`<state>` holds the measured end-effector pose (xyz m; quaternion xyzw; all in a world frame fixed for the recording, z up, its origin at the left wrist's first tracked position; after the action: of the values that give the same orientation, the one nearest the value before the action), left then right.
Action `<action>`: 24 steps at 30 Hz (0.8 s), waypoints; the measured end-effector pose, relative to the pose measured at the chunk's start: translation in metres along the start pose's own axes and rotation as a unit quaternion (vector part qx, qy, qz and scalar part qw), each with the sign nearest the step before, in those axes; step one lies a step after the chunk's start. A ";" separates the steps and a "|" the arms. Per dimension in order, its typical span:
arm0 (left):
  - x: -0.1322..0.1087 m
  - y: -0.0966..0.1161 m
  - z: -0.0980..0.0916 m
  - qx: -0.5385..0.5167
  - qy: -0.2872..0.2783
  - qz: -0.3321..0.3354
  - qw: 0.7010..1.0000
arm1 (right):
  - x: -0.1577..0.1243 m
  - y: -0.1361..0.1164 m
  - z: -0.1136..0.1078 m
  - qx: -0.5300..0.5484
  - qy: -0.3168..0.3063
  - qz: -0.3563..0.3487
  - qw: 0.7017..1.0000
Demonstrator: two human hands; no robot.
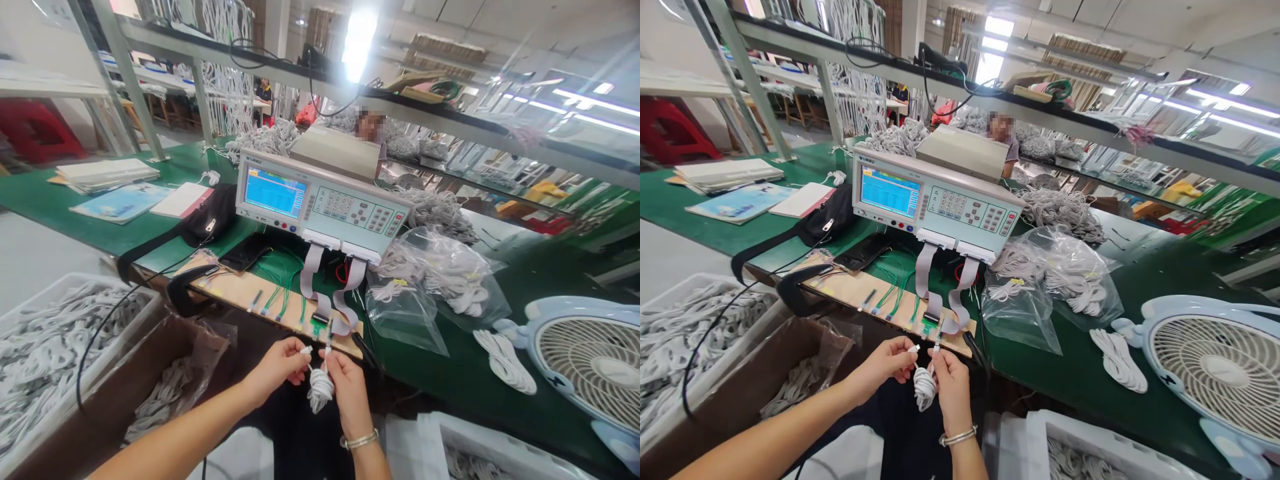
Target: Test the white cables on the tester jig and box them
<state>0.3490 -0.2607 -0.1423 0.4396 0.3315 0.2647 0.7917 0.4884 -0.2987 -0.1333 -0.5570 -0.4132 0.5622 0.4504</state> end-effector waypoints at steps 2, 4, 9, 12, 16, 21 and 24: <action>-0.002 0.003 -0.004 -0.013 -0.015 -0.013 1.000 | 0.001 -0.001 0.000 0.026 -0.002 0.014 1.000; -0.002 0.005 -0.006 -0.028 -0.029 -0.028 0.999 | 0.001 -0.001 0.000 0.042 0.005 0.014 0.999; -0.002 0.009 -0.006 -0.051 -0.032 -0.040 0.997 | 0.004 0.003 0.004 0.103 0.008 0.015 0.995; -0.002 0.010 -0.004 -0.076 -0.024 -0.036 0.996 | 0.006 0.009 0.010 0.193 0.023 0.014 0.981; -0.002 0.008 -0.002 -0.091 -0.006 -0.039 0.995 | 0.006 0.013 0.018 0.261 0.053 -0.008 0.964; 0.001 0.004 0.001 -0.100 0.021 -0.035 0.994 | 0.007 0.010 0.019 0.243 0.047 -0.039 0.968; 0.004 0.002 0.005 -0.114 0.038 -0.025 0.993 | 0.002 0.004 0.010 0.119 0.043 -0.054 0.990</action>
<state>0.3552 -0.2590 -0.1395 0.3282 0.3397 0.2976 0.8297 0.4787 -0.2969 -0.1372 -0.4996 -0.3531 0.5577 0.5610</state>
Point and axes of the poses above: each hand's wrist, its own x-axis towards the middle knuckle, its own z-axis out of the palm, y = z × x, the point moved 2 cm from there along x, towards the middle knuckle, and after that the axes turned 11 degrees about -y, right-handed, at the moved point
